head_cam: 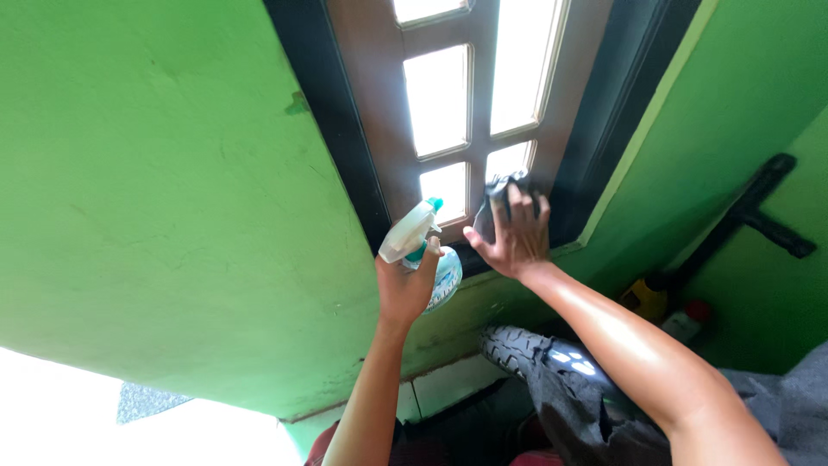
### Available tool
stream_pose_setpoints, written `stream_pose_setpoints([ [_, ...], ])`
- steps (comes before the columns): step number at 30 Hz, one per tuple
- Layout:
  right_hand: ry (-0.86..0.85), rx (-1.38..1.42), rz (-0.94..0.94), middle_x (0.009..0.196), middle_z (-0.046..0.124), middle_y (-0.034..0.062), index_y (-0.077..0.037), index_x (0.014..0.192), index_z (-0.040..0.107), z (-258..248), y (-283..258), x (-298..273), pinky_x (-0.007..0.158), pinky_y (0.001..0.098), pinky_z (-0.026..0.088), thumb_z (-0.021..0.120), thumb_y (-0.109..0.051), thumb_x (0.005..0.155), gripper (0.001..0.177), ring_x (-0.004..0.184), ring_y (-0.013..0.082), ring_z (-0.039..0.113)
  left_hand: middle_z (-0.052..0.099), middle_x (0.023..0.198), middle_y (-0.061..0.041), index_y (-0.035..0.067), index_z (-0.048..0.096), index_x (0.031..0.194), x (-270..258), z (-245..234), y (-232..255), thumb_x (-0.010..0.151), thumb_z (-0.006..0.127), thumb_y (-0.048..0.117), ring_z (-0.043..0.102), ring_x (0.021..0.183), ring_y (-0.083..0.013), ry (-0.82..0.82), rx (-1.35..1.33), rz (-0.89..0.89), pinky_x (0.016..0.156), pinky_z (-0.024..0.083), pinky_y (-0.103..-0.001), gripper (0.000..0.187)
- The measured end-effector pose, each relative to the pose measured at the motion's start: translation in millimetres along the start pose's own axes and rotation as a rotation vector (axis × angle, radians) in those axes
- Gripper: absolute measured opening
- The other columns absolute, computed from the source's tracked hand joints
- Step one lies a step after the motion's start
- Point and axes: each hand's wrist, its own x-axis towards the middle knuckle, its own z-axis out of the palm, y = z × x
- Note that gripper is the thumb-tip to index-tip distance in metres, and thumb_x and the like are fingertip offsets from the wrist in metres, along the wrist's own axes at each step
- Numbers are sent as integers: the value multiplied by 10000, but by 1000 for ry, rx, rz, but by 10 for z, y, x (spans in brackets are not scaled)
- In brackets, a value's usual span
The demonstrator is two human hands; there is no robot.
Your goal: The person cleans the glass panes of a wooden door using a spray bottle and a cloth. They spray the glass and wipe it repeatedly, moving from the interior side to the exterior side of the door.
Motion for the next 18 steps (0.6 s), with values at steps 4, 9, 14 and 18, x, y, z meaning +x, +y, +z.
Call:
stream_pose_setpoints([
  [4,195,116,24,1461,394,236,-85,1530,395,-13,-1,216,1170,602,284,428,-686,1002,801,1391,389,413,706,1048,-112,-86,642,1256,21,28,3,948,682,50,700,862,-151,14,0,38,751,588,-304,339],
  [9,12,41,-123,1351,457,232,-70,1488,477,52,176,-86,1091,600,322,469,-692,906,852,1255,375,451,705,1015,-104,-74,640,1227,22,13,-49,955,678,79,736,875,-146,-8,10,-23,762,605,-298,315],
  [14,270,136,8,1425,452,173,-132,1471,444,109,168,264,1201,591,301,450,-618,1040,650,1389,336,449,705,1028,-119,-82,646,1237,15,18,-19,953,682,73,727,874,-157,9,39,12,773,587,-297,326],
  [18,310,253,-22,1491,422,233,-50,1491,431,48,-59,121,1155,600,294,440,-624,1002,754,1401,391,420,723,1020,-117,-82,657,1236,16,38,-50,936,678,64,736,859,-154,22,24,-41,763,590,-293,334],
])
